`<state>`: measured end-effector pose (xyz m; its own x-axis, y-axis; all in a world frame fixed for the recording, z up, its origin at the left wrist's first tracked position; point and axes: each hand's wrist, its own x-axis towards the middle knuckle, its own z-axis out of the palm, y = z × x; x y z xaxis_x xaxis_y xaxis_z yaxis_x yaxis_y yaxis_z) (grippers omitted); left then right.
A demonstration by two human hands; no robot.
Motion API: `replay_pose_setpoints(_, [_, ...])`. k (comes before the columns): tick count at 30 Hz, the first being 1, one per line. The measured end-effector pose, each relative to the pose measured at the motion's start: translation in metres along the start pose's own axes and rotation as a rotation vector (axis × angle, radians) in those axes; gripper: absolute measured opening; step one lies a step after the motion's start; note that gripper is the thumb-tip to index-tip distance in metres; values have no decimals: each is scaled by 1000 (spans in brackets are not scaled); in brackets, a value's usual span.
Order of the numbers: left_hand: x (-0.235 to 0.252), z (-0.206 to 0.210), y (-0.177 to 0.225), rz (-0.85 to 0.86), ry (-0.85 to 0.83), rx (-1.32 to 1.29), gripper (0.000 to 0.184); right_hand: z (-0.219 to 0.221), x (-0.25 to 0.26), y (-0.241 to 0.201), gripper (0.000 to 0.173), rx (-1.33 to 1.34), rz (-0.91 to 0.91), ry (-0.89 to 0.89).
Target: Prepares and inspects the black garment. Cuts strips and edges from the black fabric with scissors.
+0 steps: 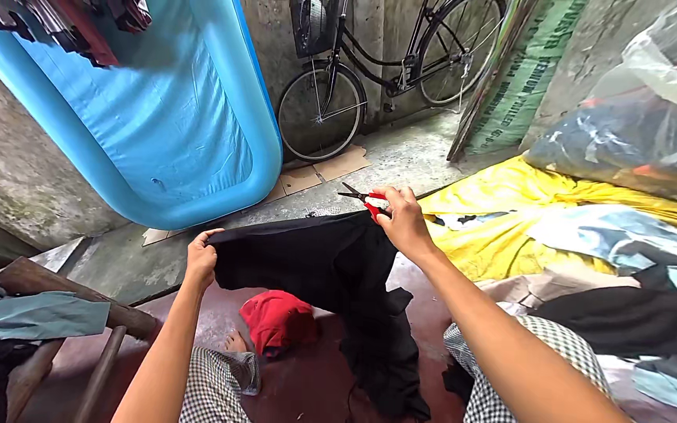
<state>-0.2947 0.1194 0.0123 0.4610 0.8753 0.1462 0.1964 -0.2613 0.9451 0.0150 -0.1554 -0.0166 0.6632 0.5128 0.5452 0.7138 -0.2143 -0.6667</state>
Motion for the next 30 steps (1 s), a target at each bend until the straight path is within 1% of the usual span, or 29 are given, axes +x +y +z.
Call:
replay_pose_setpoints(2, [2, -5, 9, 35, -5, 34, 35, 1, 0, 1, 52, -15, -35, -6])
replay_pose_setpoints(5, [17, -9, 17, 25, 36, -15, 24, 3, 2, 1, 53, -35, -50, -4])
replay_pose_setpoints(7, [20, -10, 27, 13, 44, -25, 21, 3, 2, 0, 53, -45, -49, -5])
replay_pose_setpoints(10, [20, -14, 42, 19, 33, 2, 18, 2, 3, 2, 54, -81, -33, -61])
replay_pose_setpoints(14, [21, -21, 58, 56, -3, 70, 17, 6, 2, 9, 55, -172, 37, -218])
replay_pose_setpoints(16, [22, -24, 63, 95, -34, 147, 17, 9, 1, 12, 54, -199, 45, -240])
replay_pose_setpoints(18, [21, -26, 67, 127, -60, 246, 17, 10, 0, 13, 53, -207, 43, -221])
replay_pose_setpoints(20, [16, -28, 66, 142, -72, 336, 16, 8, 1, 11, 52, -209, 45, -177])
replay_pose_setpoints(22, [4, -29, 66, 126, -84, 389, 19, 5, 2, 9, 53, -166, 57, -127])
replay_pose_setpoints(24, [1, -34, 57, 101, -86, 398, 20, 3, 3, 8, 53, -60, 104, -93])
replay_pose_setpoints(26, [5, -40, 42, 77, -93, 460, 19, 0, 4, 8, 52, 51, 177, -104])
replay_pose_setpoints(28, [9, -44, 25, 63, -136, 652, 20, 4, 3, 9, 52, 165, 213, -142])
replay_pose_setpoints(30, [7, -38, 10, 25, -259, 873, 24, 14, -2, 5, 52, 254, 194, -194])
